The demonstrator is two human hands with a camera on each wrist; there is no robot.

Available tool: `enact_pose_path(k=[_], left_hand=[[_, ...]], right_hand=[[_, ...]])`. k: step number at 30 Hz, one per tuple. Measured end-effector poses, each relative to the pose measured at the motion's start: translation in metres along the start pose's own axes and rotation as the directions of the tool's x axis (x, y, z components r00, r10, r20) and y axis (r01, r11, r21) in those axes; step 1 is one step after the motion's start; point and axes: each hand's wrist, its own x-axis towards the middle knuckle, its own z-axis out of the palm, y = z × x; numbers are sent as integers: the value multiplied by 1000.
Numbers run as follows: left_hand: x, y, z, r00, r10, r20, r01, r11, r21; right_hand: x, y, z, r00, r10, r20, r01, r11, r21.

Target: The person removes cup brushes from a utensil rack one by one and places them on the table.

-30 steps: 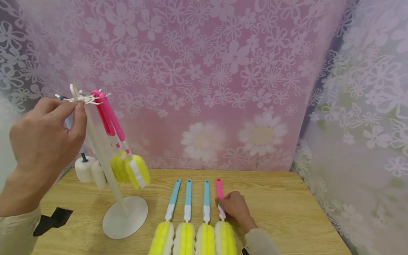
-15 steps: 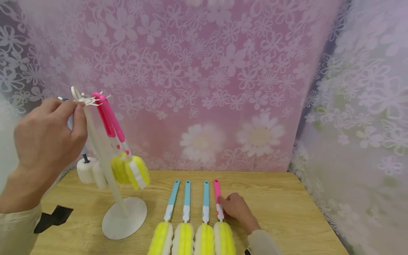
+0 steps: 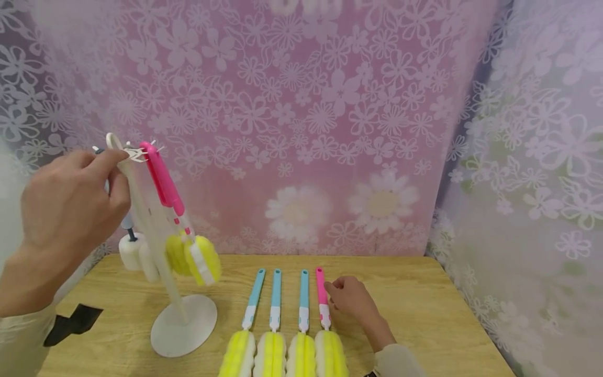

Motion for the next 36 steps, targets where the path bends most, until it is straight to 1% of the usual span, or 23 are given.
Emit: enact_pose_path(k=[3,5,7,12,16,19,23,25,31,34,36], left_hand=[[-1,-2,-2,998,-7,66,7,1000,14],[-1,-3,-4,996,-5,85,3,1000,23],[-2,-5,-5,996,1,90,-3,1000,31],[-2,-4,-5,997,-20,75,19,1000,21],[-1,-1,-4,1000,-11,24,11,1000,22],[-1,0,-3,1000,5,-2,-5,999,36],[-1,-1,-3,1000,3,17,-4,999,44],[-1,-2,-3,1000,-4,22,3,999,36],[-1,-4,-2,1000,-23,-19,22,1000,-20],[0,-3,0,998,-31,-47,30,999,-17],[1,-2,2,997,-35,-65,35,999,-10]], right_hand=[[-2,-7,1,999,-47,-20,47,999,11],[-4,-13,1,996,-88,-32,88,996,26],[-6,-21,0,992,-122,-38,123,992,34],[-11,-45,-2,979,-200,-38,202,978,59],[-17,-67,0,962,-270,-27,271,955,121],[-21,-85,3,940,-340,-19,338,925,173],[-22,-108,9,902,-431,-5,423,884,198],[-22,-119,12,885,-465,7,454,867,204],[-12,-148,24,845,-534,35,509,823,252],[-6,-164,32,820,-570,47,533,792,296],[-3,-175,37,801,-597,49,556,771,310]])
